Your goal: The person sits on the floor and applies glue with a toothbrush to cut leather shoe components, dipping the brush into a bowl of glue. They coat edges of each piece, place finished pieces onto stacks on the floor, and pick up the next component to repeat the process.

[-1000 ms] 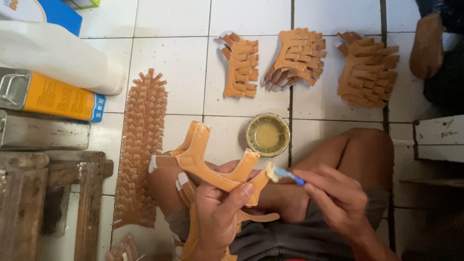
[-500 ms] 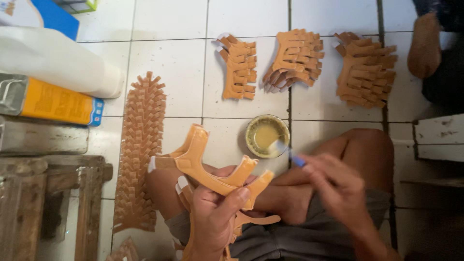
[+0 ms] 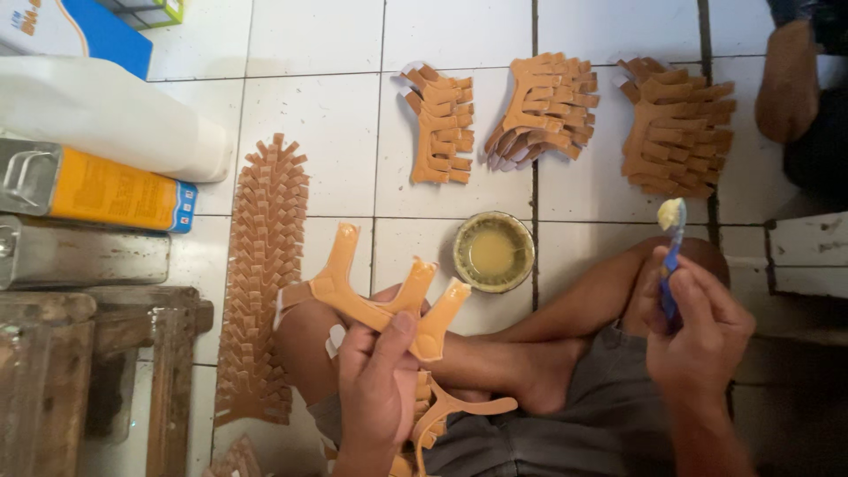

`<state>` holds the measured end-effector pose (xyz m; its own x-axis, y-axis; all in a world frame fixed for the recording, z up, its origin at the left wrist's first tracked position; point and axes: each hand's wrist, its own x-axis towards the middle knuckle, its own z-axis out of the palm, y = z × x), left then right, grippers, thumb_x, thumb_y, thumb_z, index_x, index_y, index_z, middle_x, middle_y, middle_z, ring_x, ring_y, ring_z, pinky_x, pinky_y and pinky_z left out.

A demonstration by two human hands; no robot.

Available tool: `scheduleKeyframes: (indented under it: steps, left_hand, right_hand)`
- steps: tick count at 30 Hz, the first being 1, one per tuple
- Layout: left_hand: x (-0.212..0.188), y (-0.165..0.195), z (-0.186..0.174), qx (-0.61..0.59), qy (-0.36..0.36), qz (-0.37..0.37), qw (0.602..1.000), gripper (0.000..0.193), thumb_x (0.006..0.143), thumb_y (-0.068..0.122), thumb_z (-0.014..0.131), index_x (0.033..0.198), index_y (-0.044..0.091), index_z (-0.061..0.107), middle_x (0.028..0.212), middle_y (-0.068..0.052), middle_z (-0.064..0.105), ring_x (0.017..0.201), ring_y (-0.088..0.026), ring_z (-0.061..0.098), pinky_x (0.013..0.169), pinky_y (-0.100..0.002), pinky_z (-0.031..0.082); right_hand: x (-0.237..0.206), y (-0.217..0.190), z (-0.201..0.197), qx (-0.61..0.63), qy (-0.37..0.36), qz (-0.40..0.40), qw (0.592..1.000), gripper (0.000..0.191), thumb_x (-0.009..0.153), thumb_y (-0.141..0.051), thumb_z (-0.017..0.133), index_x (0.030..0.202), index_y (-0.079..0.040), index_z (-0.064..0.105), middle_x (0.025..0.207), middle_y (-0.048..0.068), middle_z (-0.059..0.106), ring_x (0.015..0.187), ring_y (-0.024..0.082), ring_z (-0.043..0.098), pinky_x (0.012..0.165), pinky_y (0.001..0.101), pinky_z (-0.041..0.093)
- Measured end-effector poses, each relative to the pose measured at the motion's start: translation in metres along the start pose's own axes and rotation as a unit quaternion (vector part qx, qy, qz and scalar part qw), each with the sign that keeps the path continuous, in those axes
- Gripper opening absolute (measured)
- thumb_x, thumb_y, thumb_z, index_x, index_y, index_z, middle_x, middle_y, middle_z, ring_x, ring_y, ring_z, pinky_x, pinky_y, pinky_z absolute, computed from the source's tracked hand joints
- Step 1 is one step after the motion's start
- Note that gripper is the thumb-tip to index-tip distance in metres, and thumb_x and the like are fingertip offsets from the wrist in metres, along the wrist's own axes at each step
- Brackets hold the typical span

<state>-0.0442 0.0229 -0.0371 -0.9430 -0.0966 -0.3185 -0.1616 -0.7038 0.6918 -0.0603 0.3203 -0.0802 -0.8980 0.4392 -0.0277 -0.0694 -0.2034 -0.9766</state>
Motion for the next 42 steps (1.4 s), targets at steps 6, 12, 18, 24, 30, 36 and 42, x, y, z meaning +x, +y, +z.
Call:
scheduleKeyframes:
  steps: [6,12,18,24,30,36,42]
  left_hand:
    - [0.0,-0.013,-0.002,0.043,0.0,-0.02,0.999,0.042,0.096,0.004,0.061,0.134,-0.012,0.055,0.122,-0.015,0.067,0.112,-0.018,0.063,0.101,-0.035,0.049]
    - [0.007,-0.018,-0.036,0.045,-0.009,-0.077,0.996,0.038,0.102,0.012,0.059,0.125,-0.018,0.056,0.114,-0.018,0.07,0.102,-0.021,0.067,0.092,-0.038,0.054]
    - [0.035,0.025,-0.047,0.276,-0.05,-0.098,0.955,0.035,0.1,0.01,0.06,0.13,-0.009,0.06,0.104,-0.01,0.069,0.092,-0.013,0.064,0.08,-0.029,0.053]
    - [0.043,0.037,-0.029,0.297,-0.083,0.029,0.951,0.034,0.097,0.001,0.067,0.13,-0.008,0.062,0.105,-0.006,0.067,0.095,-0.011,0.064,0.082,-0.026,0.054]
    - [0.038,0.018,-0.043,0.301,-0.109,0.049,0.946,0.026,0.098,-0.004,0.068,0.124,-0.007,0.068,0.112,-0.008,0.065,0.099,-0.012,0.058,0.085,-0.028,0.049]
    - [0.032,0.022,-0.053,-0.001,-0.087,-0.084,0.993,0.025,0.093,0.003,0.066,0.118,-0.001,0.062,0.107,-0.012,0.068,0.1,-0.021,0.068,0.09,-0.038,0.055]
    - [0.028,0.022,-0.04,-0.032,-0.08,-0.071,0.994,0.025,0.1,0.009,0.066,0.123,-0.001,0.061,0.103,-0.013,0.07,0.095,-0.021,0.068,0.087,-0.038,0.054]
  right_hand:
    - [-0.029,0.02,0.013,-0.039,-0.092,0.051,0.994,0.028,0.102,-0.003,0.058,0.125,0.006,0.071,0.079,0.004,0.059,0.062,0.007,0.048,0.054,0.0234,0.038]
    - [-0.027,0.031,0.01,-0.069,-0.075,0.049,0.994,0.024,0.1,-0.003,0.06,0.12,0.004,0.071,0.087,0.001,0.064,0.066,0.005,0.051,0.055,0.0212,0.04]
    - [0.011,0.041,-0.007,-0.176,-0.049,-0.062,0.981,0.022,0.106,-0.003,0.061,0.126,0.004,0.07,0.094,0.002,0.066,0.081,0.004,0.058,0.068,0.0193,0.047]
    - [0.007,0.062,-0.017,-0.13,-0.044,0.034,0.99,0.024,0.105,-0.007,0.062,0.125,0.001,0.072,0.087,0.003,0.066,0.066,0.006,0.053,0.054,0.0218,0.041]
    - [0.01,0.089,-0.015,-0.064,-0.03,0.092,0.993,0.021,0.105,-0.008,0.062,0.12,0.003,0.072,0.088,0.002,0.063,0.069,0.006,0.052,0.054,0.0222,0.038]
    - [0.012,0.107,-0.022,-0.029,-0.025,0.116,0.993,0.021,0.105,-0.01,0.063,0.119,0.003,0.072,0.086,0.001,0.061,0.065,0.007,0.048,0.052,0.0224,0.035]
    - [-0.003,0.089,-0.012,-0.09,-0.028,0.155,0.983,0.023,0.102,-0.01,0.062,0.119,0.002,0.072,0.087,0.001,0.064,0.068,0.006,0.053,0.055,0.0218,0.041]
